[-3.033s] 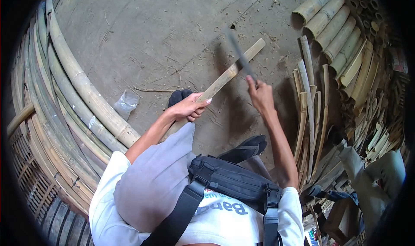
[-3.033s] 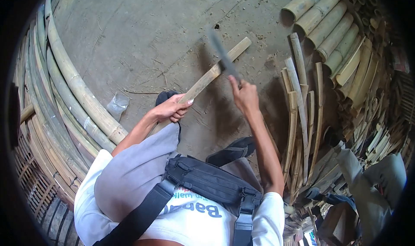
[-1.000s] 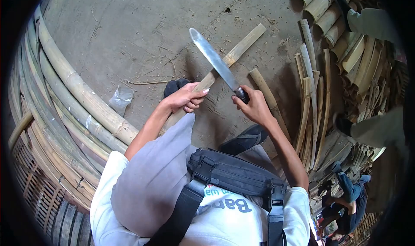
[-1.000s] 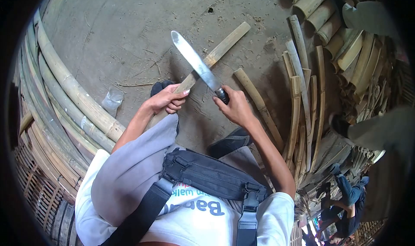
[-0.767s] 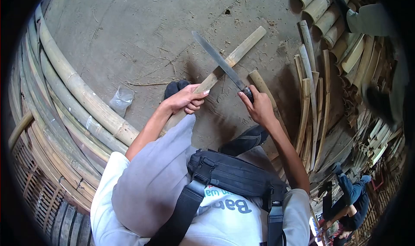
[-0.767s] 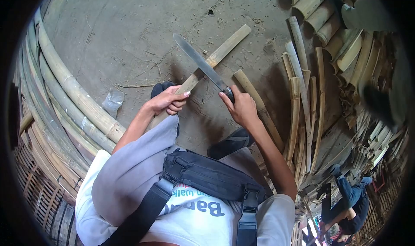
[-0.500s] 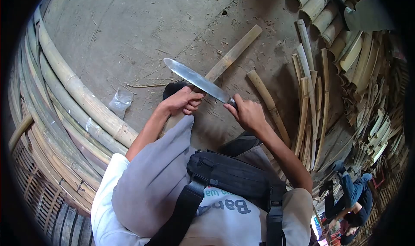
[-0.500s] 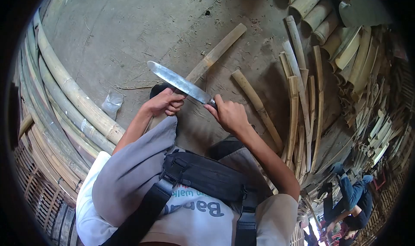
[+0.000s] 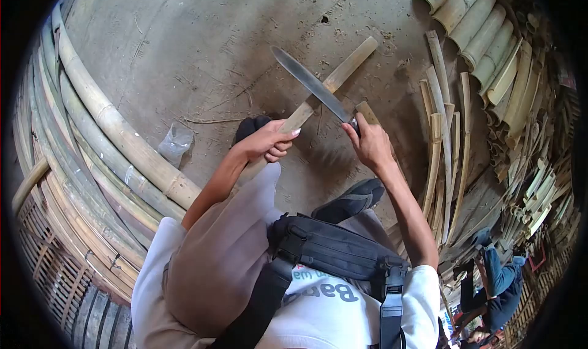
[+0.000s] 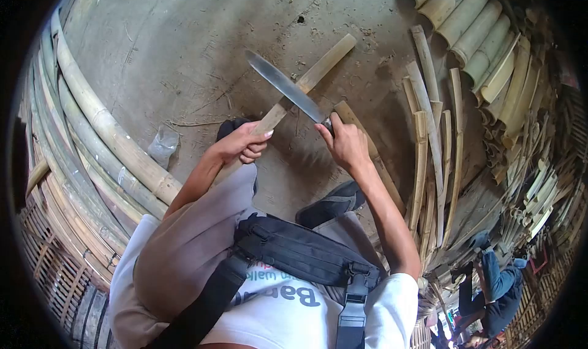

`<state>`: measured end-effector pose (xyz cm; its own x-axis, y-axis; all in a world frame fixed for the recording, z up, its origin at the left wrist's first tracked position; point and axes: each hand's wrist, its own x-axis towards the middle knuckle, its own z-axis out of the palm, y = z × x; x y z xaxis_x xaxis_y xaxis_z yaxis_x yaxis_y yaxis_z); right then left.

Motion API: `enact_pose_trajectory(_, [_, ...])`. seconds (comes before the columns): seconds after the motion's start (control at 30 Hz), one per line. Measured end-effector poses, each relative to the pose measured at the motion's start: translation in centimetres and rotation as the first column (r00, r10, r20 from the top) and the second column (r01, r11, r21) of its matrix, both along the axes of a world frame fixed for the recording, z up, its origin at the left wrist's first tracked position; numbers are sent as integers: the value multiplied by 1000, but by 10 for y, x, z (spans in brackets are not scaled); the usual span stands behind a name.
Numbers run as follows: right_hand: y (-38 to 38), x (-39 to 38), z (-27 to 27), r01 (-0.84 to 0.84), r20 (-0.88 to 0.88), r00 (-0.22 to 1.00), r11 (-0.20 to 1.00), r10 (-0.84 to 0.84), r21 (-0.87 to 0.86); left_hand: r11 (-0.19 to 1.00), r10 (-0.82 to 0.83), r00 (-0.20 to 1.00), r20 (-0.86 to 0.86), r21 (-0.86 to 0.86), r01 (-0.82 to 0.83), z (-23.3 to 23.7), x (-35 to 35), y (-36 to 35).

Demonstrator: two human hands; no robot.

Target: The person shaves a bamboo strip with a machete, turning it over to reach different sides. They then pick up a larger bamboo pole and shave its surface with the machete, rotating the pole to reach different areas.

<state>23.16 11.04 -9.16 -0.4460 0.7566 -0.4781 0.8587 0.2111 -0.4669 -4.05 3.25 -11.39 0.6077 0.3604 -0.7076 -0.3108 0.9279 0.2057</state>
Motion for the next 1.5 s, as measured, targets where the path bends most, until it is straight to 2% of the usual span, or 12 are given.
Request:
enact_pose_trajectory(0.1, [-23, -9, -8, 130, -105, 985, 989, -138, -75, 1000, 13, 999, 36, 12, -14, -4, -2, -2])
enact_pose_trajectory(0.23, [-29, -11, 0, -90, -14, 996, 994, 89, -63, 1000, 6, 999, 47, 16, -7, -16, -4, -13])
enact_pose_trajectory(0.37, [1, -2, -8, 251, -33, 967, 968, -252, -20, 999, 25, 999, 27, 21, -26, -6, -3, -13])
enact_pose_trajectory(0.5, [-19, -2, 5, -75, -16, 997, 997, 76, 33, 1000, 10, 999, 54, -11, -9, -8, -3, -10])
enact_pose_trajectory(0.7, [-10, -8, -1, 101, -11, 995, 994, -101, -35, 999, 20, 997, 79, 33, -23, -11, -4, -8])
enact_pose_trajectory(0.83, [-18, -2, -1, -30, 1, 1000, 999, 30, -32, 1000, 26, 997, 72, -11, -25, -8, -4, -12])
enact_pose_trajectory(0.9, [2, 4, -10, 199, -47, 979, 980, -199, -7, 999, 31, 996, 82, 7, -32, -7, -4, -14])
enact_pose_trajectory(0.97, [10, 7, -9, 221, -4, 975, 975, -221, -16, 1000, 20, 999, 49, 14, -21, -3, -3, -11])
enact_pose_trajectory(1.1, [-21, -4, 8, -81, 7, 997, 996, 81, -37, 1000, 10, 999, 36, -13, -9, -7, -3, -11])
enact_pose_trajectory(1.3, [-22, -11, 2, 176, -59, 981, 979, -183, -99, 999, 10, 999, 36, 31, -11, -6, -2, -6])
enact_pose_trajectory(1.43, [-16, -1, -2, 58, -42, 997, 998, -59, -22, 1000, 12, 999, 30, -9, -12, -5, -3, -15])
enact_pose_trajectory(1.5, [11, 1, -3, 276, -2, 961, 957, -277, -88, 999, 22, 998, 58, 26, -23, -3, -2, -14])
